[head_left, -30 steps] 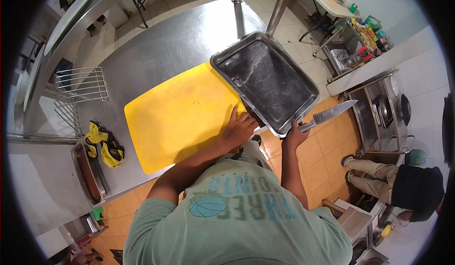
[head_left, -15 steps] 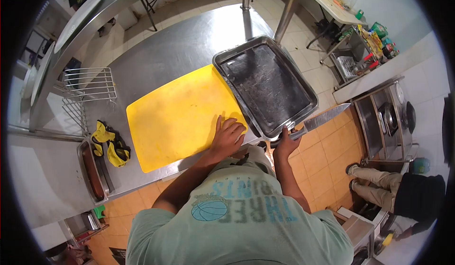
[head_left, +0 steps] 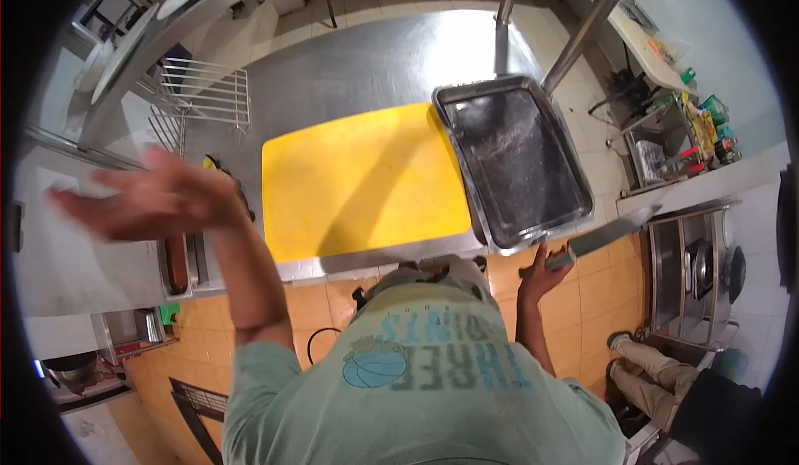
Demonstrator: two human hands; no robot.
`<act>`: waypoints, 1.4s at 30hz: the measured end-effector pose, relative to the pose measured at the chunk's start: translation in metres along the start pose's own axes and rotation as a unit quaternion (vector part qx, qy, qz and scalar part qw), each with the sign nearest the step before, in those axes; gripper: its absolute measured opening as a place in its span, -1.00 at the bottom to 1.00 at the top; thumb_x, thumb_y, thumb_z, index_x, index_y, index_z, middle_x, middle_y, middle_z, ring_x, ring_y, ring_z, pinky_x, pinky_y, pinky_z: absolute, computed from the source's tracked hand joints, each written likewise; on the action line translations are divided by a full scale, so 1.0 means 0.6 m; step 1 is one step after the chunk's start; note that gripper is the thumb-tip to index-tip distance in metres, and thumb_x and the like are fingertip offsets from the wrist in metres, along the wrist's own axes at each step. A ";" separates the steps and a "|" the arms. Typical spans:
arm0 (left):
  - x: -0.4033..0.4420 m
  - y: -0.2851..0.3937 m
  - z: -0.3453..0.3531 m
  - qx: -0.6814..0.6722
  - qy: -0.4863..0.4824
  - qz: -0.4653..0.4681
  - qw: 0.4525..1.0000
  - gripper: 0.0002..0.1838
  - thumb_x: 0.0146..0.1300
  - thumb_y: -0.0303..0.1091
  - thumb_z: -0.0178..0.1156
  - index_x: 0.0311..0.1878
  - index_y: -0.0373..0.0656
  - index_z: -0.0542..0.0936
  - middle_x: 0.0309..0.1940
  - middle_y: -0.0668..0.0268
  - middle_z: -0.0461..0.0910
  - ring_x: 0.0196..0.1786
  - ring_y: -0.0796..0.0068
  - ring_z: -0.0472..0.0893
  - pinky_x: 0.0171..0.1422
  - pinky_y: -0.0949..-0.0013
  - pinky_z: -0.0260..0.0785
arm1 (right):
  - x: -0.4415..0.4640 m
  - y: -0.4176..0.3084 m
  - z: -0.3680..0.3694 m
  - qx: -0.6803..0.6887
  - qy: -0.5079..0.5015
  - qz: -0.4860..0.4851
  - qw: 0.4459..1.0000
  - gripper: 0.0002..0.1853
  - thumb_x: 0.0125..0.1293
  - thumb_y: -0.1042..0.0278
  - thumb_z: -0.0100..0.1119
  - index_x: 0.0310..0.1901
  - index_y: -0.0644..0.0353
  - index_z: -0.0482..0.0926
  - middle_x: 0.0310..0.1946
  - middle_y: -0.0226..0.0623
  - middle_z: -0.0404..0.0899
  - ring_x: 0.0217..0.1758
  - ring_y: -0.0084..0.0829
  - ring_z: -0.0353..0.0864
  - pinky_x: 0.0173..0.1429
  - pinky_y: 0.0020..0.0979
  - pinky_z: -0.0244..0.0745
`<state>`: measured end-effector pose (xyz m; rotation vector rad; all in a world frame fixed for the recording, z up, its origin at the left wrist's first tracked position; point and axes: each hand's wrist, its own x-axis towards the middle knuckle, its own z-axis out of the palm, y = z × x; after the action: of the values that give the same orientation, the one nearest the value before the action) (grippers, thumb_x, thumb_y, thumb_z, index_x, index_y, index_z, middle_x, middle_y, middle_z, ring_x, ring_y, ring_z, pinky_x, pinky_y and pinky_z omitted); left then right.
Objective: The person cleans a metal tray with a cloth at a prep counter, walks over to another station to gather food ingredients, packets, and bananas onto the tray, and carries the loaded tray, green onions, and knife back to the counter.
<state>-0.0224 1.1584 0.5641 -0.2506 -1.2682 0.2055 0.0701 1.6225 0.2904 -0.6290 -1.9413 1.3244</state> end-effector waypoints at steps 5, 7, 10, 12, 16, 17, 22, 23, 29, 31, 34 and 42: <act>0.126 0.046 0.045 -0.170 -0.613 -0.251 0.729 -0.64 0.31 -0.12 0.09 -0.04 -0.22 0.57 -0.27 0.19 0.66 -0.20 0.36 0.63 -0.03 0.33 0.42 | 0.055 -0.022 0.007 -0.025 -0.073 -0.118 0.990 -0.73 0.13 0.56 0.26 -0.17 0.30 0.40 -0.01 -0.17 0.35 0.04 -0.27 0.34 0.10 -0.31 0.30; 0.065 0.069 0.045 -0.257 -0.653 -0.247 0.669 -0.70 0.26 -0.23 0.17 0.00 -0.16 0.58 -0.20 0.20 0.65 -0.18 0.42 0.63 -0.02 0.39 0.41 | 0.065 -0.042 0.001 -0.102 -0.108 -0.272 0.951 -0.75 0.06 0.63 0.26 -0.24 0.29 0.42 0.12 -0.11 0.35 0.22 -0.12 0.30 0.24 -0.19 0.25; -0.042 0.123 0.016 -0.333 -0.598 -0.243 0.687 -0.74 0.21 -0.47 0.19 -0.02 -0.18 0.59 -0.16 0.23 0.65 -0.18 0.48 0.63 -0.01 0.40 0.41 | 0.078 -0.083 -0.005 -0.183 -0.208 -0.326 0.904 -0.69 -0.07 0.66 0.28 -0.25 0.26 0.43 0.22 -0.09 0.29 0.39 0.05 0.11 0.36 -0.05 0.10; -0.118 0.158 0.002 -0.383 -0.612 -0.308 0.620 -0.77 0.17 -0.46 0.21 -0.09 -0.20 0.60 -0.19 0.20 0.66 -0.22 0.39 0.65 -0.10 0.43 0.43 | 0.083 -0.096 0.017 -0.157 -0.245 -0.326 0.900 -0.66 -0.15 0.68 0.27 -0.27 0.23 0.45 0.18 -0.18 0.34 0.35 0.00 0.16 0.35 -0.05 0.13; -0.232 0.247 -0.070 -0.387 -0.655 -0.423 0.492 -0.78 0.23 -0.51 0.15 -0.05 -0.25 0.57 -0.21 0.25 0.66 -0.15 0.50 0.63 -0.04 0.45 0.42 | 0.096 -0.105 0.043 -0.130 -0.327 -0.336 0.874 -0.71 -0.12 0.65 0.24 -0.28 0.23 0.48 0.10 -0.28 0.42 0.26 -0.01 0.26 0.27 -0.09 0.25; -0.269 0.268 -0.094 -0.407 -0.628 -0.438 0.498 -0.79 0.26 -0.48 0.15 -0.05 -0.25 0.57 -0.23 0.25 0.67 -0.14 0.51 0.62 -0.05 0.45 0.42 | 0.103 -0.105 0.044 -0.123 -0.350 -0.335 0.866 -0.72 -0.11 0.63 0.25 -0.28 0.23 0.48 0.08 -0.28 0.43 0.24 -0.01 0.28 0.25 -0.10 0.26; -0.264 0.391 -0.174 -0.335 -0.599 -0.546 0.481 -0.79 0.25 -0.45 0.12 -0.06 -0.24 0.56 -0.26 0.27 0.66 -0.15 0.50 0.62 -0.06 0.43 0.41 | 0.139 -0.111 0.045 -0.094 -0.440 -0.279 0.849 -0.74 0.00 0.51 0.30 -0.22 0.27 0.53 -0.02 -0.19 0.49 0.09 -0.11 0.44 0.14 -0.25 0.35; -0.257 0.415 -0.178 -0.328 -0.581 -0.572 0.477 -0.79 0.25 -0.45 0.12 -0.06 -0.23 0.56 -0.25 0.27 0.66 -0.13 0.50 0.62 -0.04 0.41 0.41 | 0.152 -0.111 0.048 -0.076 -0.432 -0.309 0.844 -0.70 0.02 0.43 0.35 -0.19 0.28 0.52 -0.10 -0.13 0.53 -0.05 -0.11 0.52 -0.01 -0.27 0.43; -0.220 0.526 -0.174 -0.322 -0.550 -0.616 0.462 -0.79 0.27 -0.45 0.10 -0.06 -0.26 0.55 -0.23 0.24 0.65 -0.09 0.47 0.61 -0.02 0.42 0.41 | 0.227 -0.109 0.035 -0.093 -0.586 -0.199 0.780 -0.69 0.16 0.14 0.28 -0.26 0.18 0.46 -0.49 -0.12 0.55 -0.35 0.00 0.57 -0.35 -0.14 0.42; -0.217 0.546 -0.174 -0.308 -0.544 -0.616 0.479 -0.79 0.26 -0.47 0.09 -0.06 -0.27 0.55 -0.24 0.22 0.65 -0.10 0.46 0.61 -0.03 0.42 0.41 | 0.248 -0.110 0.036 -0.111 -0.620 -0.228 0.742 -0.66 0.19 0.05 0.25 -0.28 0.17 0.45 -0.50 -0.10 0.54 -0.39 0.02 0.55 -0.41 -0.11 0.39; -0.222 0.566 -0.175 -0.285 -0.541 -0.612 0.502 -0.79 0.27 -0.48 0.09 -0.05 -0.28 0.55 -0.25 0.20 0.64 -0.11 0.43 0.61 -0.03 0.40 0.42 | 0.259 -0.123 0.041 -0.046 -0.639 -0.280 0.716 -0.63 0.19 0.00 0.23 -0.27 0.16 0.45 -0.50 -0.10 0.54 -0.40 0.03 0.55 -0.41 -0.11 0.38; -0.210 0.615 -0.180 -0.277 -0.456 -0.576 0.619 -0.69 0.18 -0.44 0.18 -0.02 -0.36 0.50 -0.11 0.10 0.57 -0.03 0.25 0.56 0.02 0.31 0.41 | 0.186 -0.307 0.113 0.147 -0.651 -0.467 0.580 -0.65 0.22 0.31 0.13 0.03 0.15 0.40 -0.21 -0.13 0.51 -0.26 -0.10 0.57 -0.17 -0.19 0.49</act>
<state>0.0398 1.4667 0.3094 0.2497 -2.2410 -1.3866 -0.0552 1.5958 0.4761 1.8758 -2.2085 1.2720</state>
